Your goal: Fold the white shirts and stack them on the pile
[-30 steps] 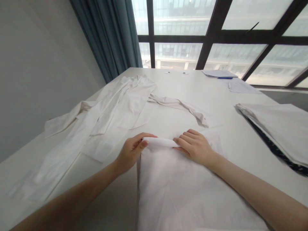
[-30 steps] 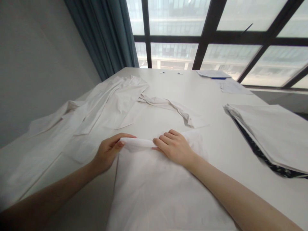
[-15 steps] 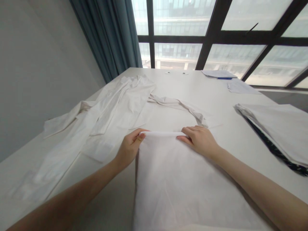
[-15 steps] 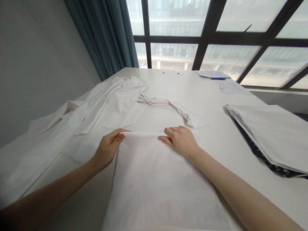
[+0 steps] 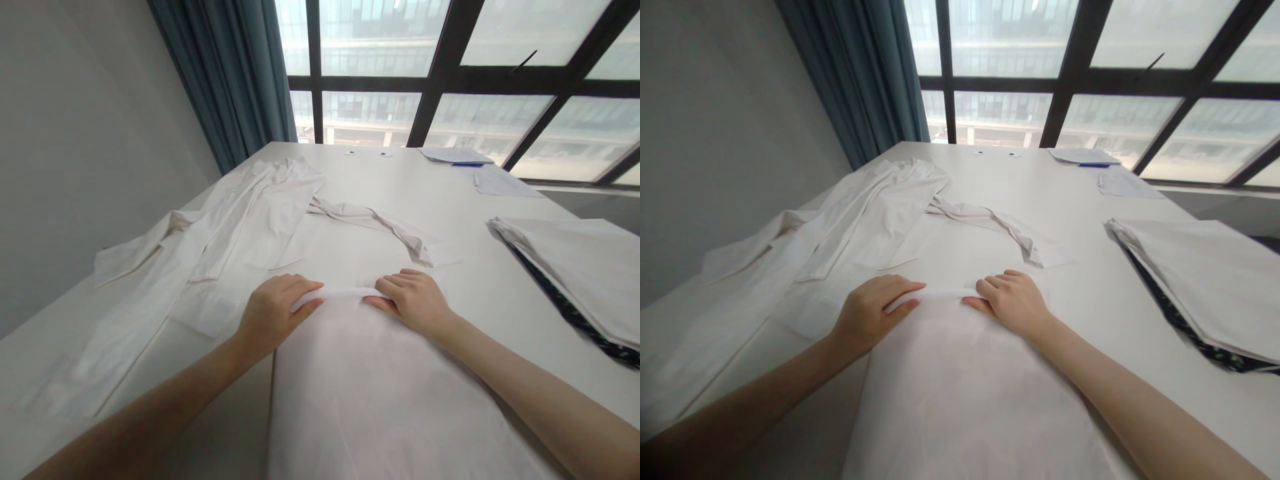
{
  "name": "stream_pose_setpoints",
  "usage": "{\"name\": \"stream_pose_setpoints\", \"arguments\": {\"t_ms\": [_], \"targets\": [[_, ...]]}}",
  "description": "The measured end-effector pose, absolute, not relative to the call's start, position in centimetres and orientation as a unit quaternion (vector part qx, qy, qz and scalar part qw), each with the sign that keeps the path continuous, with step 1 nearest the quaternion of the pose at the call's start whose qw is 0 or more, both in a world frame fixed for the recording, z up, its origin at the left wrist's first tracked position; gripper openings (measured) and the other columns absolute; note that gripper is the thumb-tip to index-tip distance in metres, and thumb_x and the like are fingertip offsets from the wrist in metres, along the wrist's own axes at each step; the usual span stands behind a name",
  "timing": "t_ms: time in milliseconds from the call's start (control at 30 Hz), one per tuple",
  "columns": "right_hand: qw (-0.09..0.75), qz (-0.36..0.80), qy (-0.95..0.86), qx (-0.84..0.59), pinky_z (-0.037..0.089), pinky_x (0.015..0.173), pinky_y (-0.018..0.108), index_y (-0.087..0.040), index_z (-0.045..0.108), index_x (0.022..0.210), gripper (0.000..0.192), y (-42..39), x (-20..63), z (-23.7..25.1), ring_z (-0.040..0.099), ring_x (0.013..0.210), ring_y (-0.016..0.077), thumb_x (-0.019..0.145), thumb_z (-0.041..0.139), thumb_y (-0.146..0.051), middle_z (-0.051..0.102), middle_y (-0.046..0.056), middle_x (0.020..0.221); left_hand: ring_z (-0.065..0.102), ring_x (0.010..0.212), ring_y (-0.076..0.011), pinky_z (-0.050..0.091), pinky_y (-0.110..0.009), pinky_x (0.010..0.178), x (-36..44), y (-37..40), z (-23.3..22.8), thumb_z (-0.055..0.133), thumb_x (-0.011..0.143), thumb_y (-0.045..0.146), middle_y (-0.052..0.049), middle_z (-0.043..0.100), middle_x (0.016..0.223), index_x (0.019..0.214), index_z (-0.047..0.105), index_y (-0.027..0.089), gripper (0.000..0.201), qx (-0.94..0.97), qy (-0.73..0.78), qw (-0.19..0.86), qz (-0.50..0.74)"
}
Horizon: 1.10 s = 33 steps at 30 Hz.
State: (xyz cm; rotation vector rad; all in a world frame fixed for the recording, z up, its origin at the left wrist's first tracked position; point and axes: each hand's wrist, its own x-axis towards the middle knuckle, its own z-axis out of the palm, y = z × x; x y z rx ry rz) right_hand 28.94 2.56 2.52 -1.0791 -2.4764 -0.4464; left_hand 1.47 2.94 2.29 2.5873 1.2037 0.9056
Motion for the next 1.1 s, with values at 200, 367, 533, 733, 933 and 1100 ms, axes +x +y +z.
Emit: {"name": "stream_pose_setpoints", "arguments": {"t_ms": [200, 367, 533, 733, 933, 1100], "targets": [[0.132, -0.12, -0.884, -0.432, 0.03, 0.061, 0.028, -0.018, 0.059, 0.07, 0.059, 2.8, 28.9, 3.0, 0.057, 0.053, 0.015, 0.1, 0.025, -0.055, 0.062, 0.002, 0.057, 0.063, 0.074, -0.0205, 0.045, -0.03, 0.07, 1.6, 3.1, 2.2, 0.044, 0.096, 0.048, -0.005, 0.07, 0.082, 0.086, 0.067, 0.018, 0.039, 0.866, 0.439, 0.076, 0.227], [0.051, -0.056, -0.862, -0.501, 0.023, 0.055, 0.028, -0.02, 0.06, 0.072, 0.066, 3.6, 30.0, 4.0, 0.06, 0.057, 0.0175, 0.098, 0.017, -0.062, 0.066, 0.005, 0.061, 0.063, 0.077, -0.0211, 0.045, -0.03, 0.069, 1.6, 3.2, 2.5, 0.045, 0.095, 0.046, -0.004, 0.069, 0.084, 0.085, 0.065, 0.019, 0.036, 0.841, 0.479, 0.129, 0.217], [0.022, -0.01, -0.858, -0.513, 0.022, 0.053, 0.027, -0.021, 0.059, 0.071, 0.059, 4.1, 31.1, 5.0, 0.059, 0.057, 0.0173, 0.097, 0.026, -0.062, 0.066, 0.004, 0.061, 0.063, 0.081, -0.0203, 0.046, -0.029, 0.072, 1.5, 3.6, 2.9, 0.045, 0.093, 0.046, -0.004, 0.069, 0.084, 0.083, 0.063, 0.02, 0.033, 0.821, 0.489, 0.179, 0.235], [0.002, -0.022, -0.843, -0.537, 0.023, 0.052, 0.027, -0.022, 0.06, 0.068, 0.062, 5.1, 33.3, 5.3, 0.057, 0.056, 0.0181, 0.094, 0.027, -0.067, 0.06, 0.003, 0.056, 0.065, 0.083, -0.0216, 0.048, -0.032, 0.077, 1.0, 4.5, 2.6, 0.048, 0.09, 0.048, -0.005, 0.07, 0.084, 0.081, 0.064, 0.02, 0.034, 0.805, 0.48, 0.21, 0.277], [0.057, 0.001, -0.85, -0.523, 0.028, 0.055, 0.027, -0.022, 0.057, 0.061, 0.067, 5.8, 34.7, 5.2, 0.054, 0.053, 0.0171, 0.092, 0.024, -0.071, 0.056, 0.002, 0.052, 0.065, 0.092, -0.0224, 0.048, -0.035, 0.089, 0.7, 5.1, 2.3, 0.05, 0.089, 0.043, -0.007, 0.073, 0.095, 0.09, 0.068, 0.018, 0.031, 0.779, 0.487, 0.241, 0.314], [0.072, 0.011, -0.848, -0.525, 0.029, 0.055, 0.027, -0.022, 0.057, 0.061, 0.066, 5.9, 34.9, 5.4, 0.051, 0.05, 0.016, 0.092, 0.025, -0.072, 0.053, 0.001, 0.051, 0.065, 0.098, -0.0222, 0.047, -0.036, 0.093, 0.8, 5.1, 2.4, 0.048, 0.091, 0.037, -0.007, 0.073, 0.102, 0.097, 0.07, 0.018, 0.03, 0.763, 0.493, 0.261, 0.326]]}}
